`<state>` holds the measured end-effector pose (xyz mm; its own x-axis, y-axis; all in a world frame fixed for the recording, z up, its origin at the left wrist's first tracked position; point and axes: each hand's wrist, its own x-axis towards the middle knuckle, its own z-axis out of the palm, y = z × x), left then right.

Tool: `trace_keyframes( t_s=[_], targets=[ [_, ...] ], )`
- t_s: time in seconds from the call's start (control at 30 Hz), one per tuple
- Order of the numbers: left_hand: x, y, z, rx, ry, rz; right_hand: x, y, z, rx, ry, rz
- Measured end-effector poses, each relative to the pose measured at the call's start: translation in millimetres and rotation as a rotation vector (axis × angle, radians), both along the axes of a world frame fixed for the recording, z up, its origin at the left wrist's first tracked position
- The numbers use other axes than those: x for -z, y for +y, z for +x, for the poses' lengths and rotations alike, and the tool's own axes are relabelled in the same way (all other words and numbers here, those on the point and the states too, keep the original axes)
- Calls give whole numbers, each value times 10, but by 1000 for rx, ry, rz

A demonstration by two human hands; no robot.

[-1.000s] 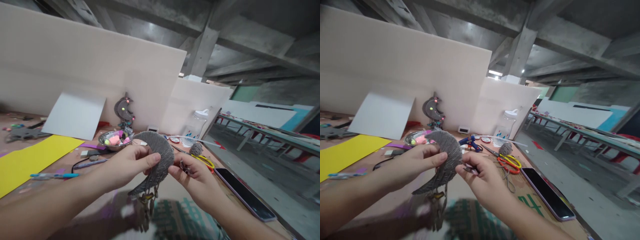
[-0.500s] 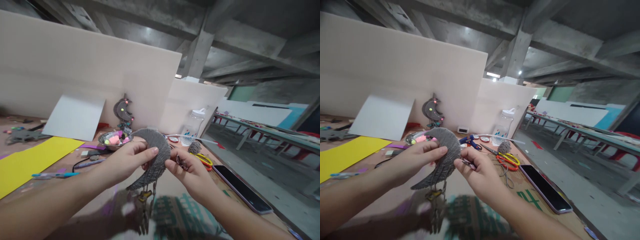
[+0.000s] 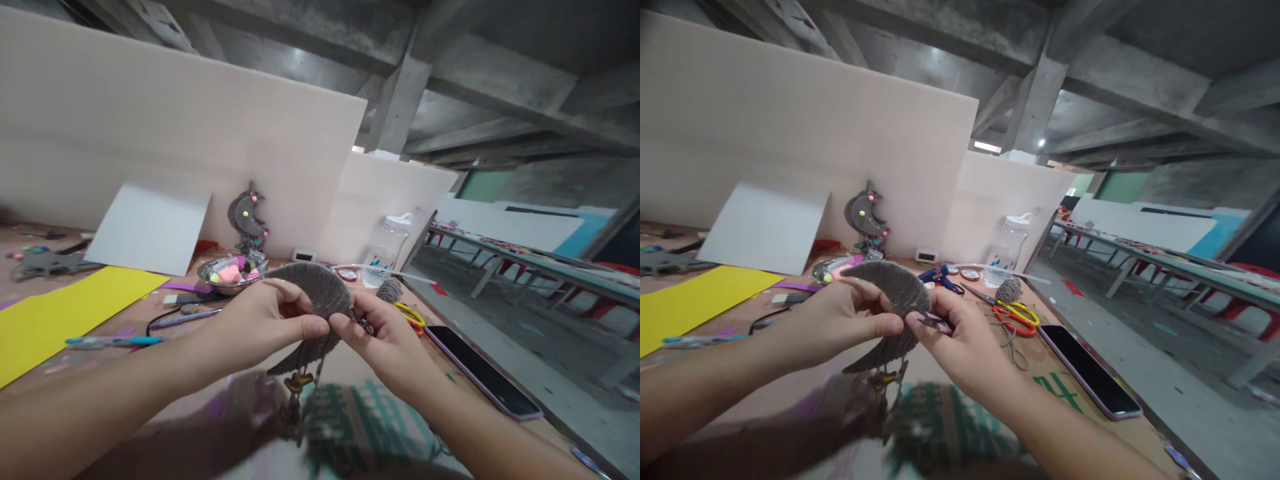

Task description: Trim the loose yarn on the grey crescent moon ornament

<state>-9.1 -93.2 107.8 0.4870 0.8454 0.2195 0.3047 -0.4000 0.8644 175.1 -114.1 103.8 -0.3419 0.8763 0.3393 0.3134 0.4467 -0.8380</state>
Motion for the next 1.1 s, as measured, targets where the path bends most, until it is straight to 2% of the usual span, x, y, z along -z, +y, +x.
trace_keyframes(
  t_s=[0.3,0.5,0.63,0.8,1.1],
  targets=[
    [70,49,-1,68,-103,-48,7,34,29,-71,-74,25],
    [52,57,-28,30,-137,-55,-86,12,80,-78,-128,51],
    [18,52,-31,72,-133,-20,-79,1,94,-55,-109,100],
    [17,72,-12,163,-188,-107,-32,20,114,-58,-107,99],
    [47,99,-38,178,-173,-92,5,62,123,-123,4,37]
  ],
)
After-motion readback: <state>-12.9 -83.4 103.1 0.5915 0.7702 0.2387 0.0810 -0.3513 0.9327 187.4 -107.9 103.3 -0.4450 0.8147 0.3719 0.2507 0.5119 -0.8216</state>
